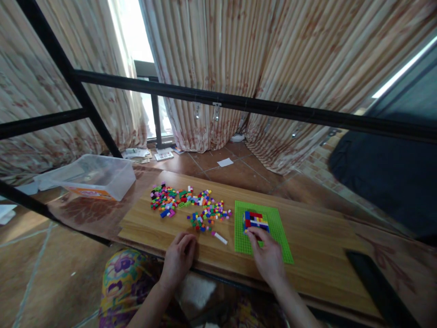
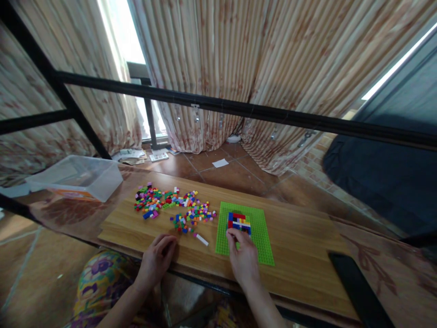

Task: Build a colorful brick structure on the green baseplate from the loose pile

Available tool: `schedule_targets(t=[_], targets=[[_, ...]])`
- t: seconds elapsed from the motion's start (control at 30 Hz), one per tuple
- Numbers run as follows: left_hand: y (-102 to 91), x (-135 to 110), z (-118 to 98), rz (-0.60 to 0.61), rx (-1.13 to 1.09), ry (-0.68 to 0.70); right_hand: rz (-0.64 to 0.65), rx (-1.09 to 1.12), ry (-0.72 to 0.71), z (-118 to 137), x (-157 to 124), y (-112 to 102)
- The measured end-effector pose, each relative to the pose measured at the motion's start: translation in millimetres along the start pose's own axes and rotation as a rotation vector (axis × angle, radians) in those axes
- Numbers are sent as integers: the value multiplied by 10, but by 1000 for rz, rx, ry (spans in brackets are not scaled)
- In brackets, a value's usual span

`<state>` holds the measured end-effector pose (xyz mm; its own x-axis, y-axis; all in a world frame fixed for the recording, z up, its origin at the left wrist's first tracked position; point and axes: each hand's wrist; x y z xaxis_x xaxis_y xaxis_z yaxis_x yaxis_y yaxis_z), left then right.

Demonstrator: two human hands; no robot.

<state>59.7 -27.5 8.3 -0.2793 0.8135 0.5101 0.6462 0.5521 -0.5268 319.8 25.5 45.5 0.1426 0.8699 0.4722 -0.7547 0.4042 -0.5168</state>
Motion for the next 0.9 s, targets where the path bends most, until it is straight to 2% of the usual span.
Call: schedule_targets(t=[0.13,0.3,0.57,0.9], targets=[[6,-4,7,-8,-1,13,-100,-13,167,-383,184,-198],[11,-2,22,-15,6,20,-88,14,193,-632,306,-188],[20,-24,70,8,19,28,-85,87,219,-697,273,-187],[25,-23,86,-30,22,60,-59,163,275,-675,303,-178]])
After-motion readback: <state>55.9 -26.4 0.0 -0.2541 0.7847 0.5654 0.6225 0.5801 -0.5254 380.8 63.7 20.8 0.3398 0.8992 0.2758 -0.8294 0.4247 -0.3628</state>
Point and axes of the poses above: each hand's wrist, its own x-axis towards the middle knuckle, its own y-axis out of the palm, z = x × y, and after that the axes turned 13 degrees about -z, right-handed
